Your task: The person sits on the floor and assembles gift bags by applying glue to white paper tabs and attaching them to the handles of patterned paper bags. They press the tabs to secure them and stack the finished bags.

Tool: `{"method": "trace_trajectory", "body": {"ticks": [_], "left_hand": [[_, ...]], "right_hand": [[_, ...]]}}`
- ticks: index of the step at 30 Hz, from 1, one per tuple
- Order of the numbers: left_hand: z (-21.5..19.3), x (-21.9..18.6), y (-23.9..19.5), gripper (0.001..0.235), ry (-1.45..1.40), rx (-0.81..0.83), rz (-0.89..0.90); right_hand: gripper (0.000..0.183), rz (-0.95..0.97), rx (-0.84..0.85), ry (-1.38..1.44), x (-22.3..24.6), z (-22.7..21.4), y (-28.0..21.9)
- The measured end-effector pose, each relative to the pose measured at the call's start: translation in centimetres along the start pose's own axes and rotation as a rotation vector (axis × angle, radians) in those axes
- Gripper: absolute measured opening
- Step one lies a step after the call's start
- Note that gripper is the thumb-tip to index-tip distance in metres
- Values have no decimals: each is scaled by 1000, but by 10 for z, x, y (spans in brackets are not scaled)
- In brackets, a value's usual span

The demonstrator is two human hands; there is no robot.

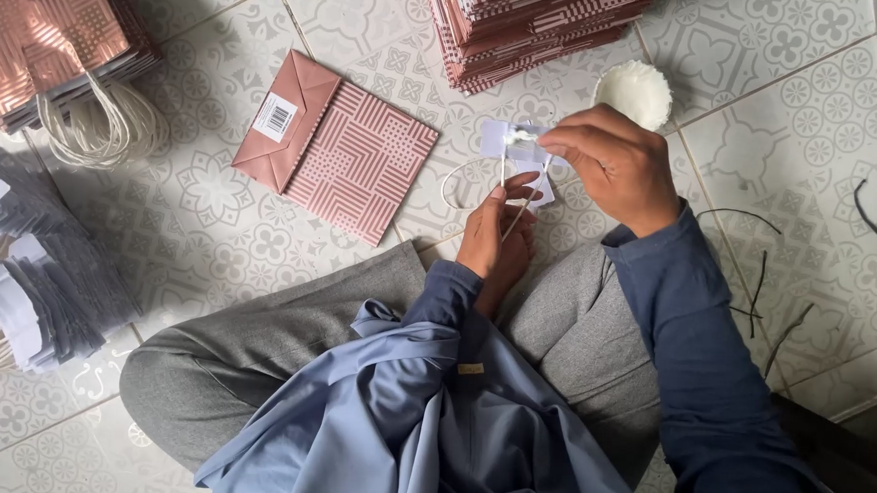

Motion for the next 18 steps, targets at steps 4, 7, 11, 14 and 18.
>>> {"method": "trace_trajectory", "body": {"ticks": [4,7,11,14,18], "left_hand": [[2,-5,-1,53,17,10,-1],[-1,-3,0,53,-15,-17,-6],[-3,2,-1,54,-29,-34,-9],[-3,-2,-1,54,-28,-35,-13],[-3,4,0,53,-24,-31,-25]], "right_hand": [[7,-4,8,26,14,2,9],[8,-8,17,24,2,-1,-1],[8,59,44,-101,-30,-22,-20],[7,95,55,-133,-27,-33,-17],[7,94,37,-36,-16,-16,-6]]}}
Point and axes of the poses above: each hand's wrist, its own y-axis towards the middle knuckle, its own z-axis out of the palm, x = y × z, the point moved 8 cm from there along y, towards the middle knuckle, and after that the axes turned 15 degrees about z, right-handed, at the moved point
